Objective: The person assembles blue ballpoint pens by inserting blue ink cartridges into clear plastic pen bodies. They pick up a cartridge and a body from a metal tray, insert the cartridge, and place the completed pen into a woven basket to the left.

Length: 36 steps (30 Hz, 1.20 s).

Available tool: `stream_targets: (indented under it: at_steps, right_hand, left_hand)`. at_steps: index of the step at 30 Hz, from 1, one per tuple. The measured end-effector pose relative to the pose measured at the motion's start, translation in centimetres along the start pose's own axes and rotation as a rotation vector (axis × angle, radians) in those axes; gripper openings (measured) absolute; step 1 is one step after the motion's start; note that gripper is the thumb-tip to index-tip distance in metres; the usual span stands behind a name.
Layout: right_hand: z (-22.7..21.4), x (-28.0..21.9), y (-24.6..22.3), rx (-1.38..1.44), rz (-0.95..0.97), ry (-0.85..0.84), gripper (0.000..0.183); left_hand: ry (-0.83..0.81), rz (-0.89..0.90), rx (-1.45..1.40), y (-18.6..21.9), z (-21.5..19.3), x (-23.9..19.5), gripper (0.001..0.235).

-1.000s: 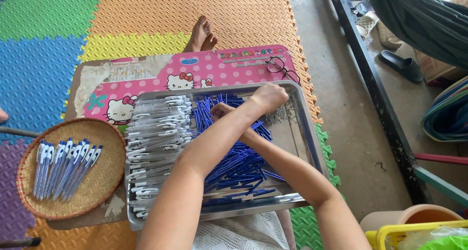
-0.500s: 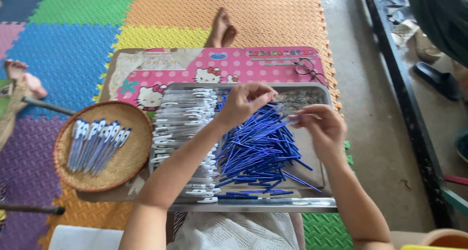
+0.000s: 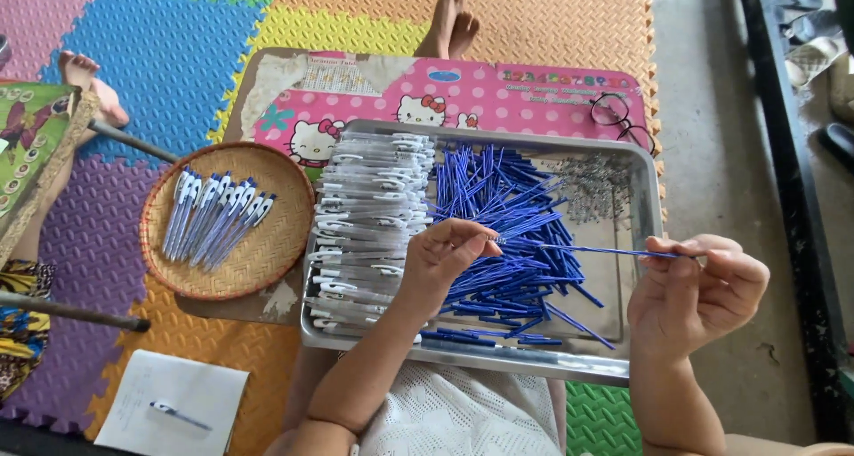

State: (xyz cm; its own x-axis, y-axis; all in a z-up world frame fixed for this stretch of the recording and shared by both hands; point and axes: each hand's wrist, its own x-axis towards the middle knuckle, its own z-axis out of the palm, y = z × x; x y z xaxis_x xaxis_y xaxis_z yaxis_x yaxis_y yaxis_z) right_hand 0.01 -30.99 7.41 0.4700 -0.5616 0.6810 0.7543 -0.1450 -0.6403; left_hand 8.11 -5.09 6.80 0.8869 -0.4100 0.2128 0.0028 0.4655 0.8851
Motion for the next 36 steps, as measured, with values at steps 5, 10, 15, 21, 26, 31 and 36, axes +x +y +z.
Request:
stream_targets:
  at_steps: [5, 10, 15, 21, 26, 31, 36]
  right_hand:
    - [0.8, -0.5, -0.1, -0.041, -0.057, -0.099, 0.024]
    - [0.9, -0.5, 0.0, -0.051, -0.061, -0.148, 0.024]
    - [1.5, -0.4, -0.2, -0.112, -0.030, -0.200, 0.018]
    - [1.4, -0.5, 0.7, 0.012, 0.118, -0.229, 0.019]
    - [0.9, -0.5, 1.5, 0.116, 0.284, -0.181, 0.017]
    - [1.4, -0.8, 1.5, 0.207, 0.375, -0.250, 0.021]
    - [-1.3, -4.5, 6.8, 0.600, 0.806, -0.278, 0.025]
  left_hand:
    - [-0.006, -0.043, -0.001, -0.8, 0.0, -1.1, 0.014]
    - [-0.020, -0.023, -0.004, -0.7, -0.1, -1.2, 0.013]
    - [-0.035, -0.004, 0.039, -0.8, -0.1, -1.3, 0.014]
    - [0.032, 0.168, 0.320, -0.1, 0.3, -1.4, 0.015]
    - [0.108, 0.488, 0.569, 0.2, 0.7, -1.6, 0.011]
    - [0.062, 0.528, 0.575, -0.2, 1.2, -1.9, 0.015]
    - [0.075, 0.546, 0.484, -0.7, 1.6, -1.8, 0.022]
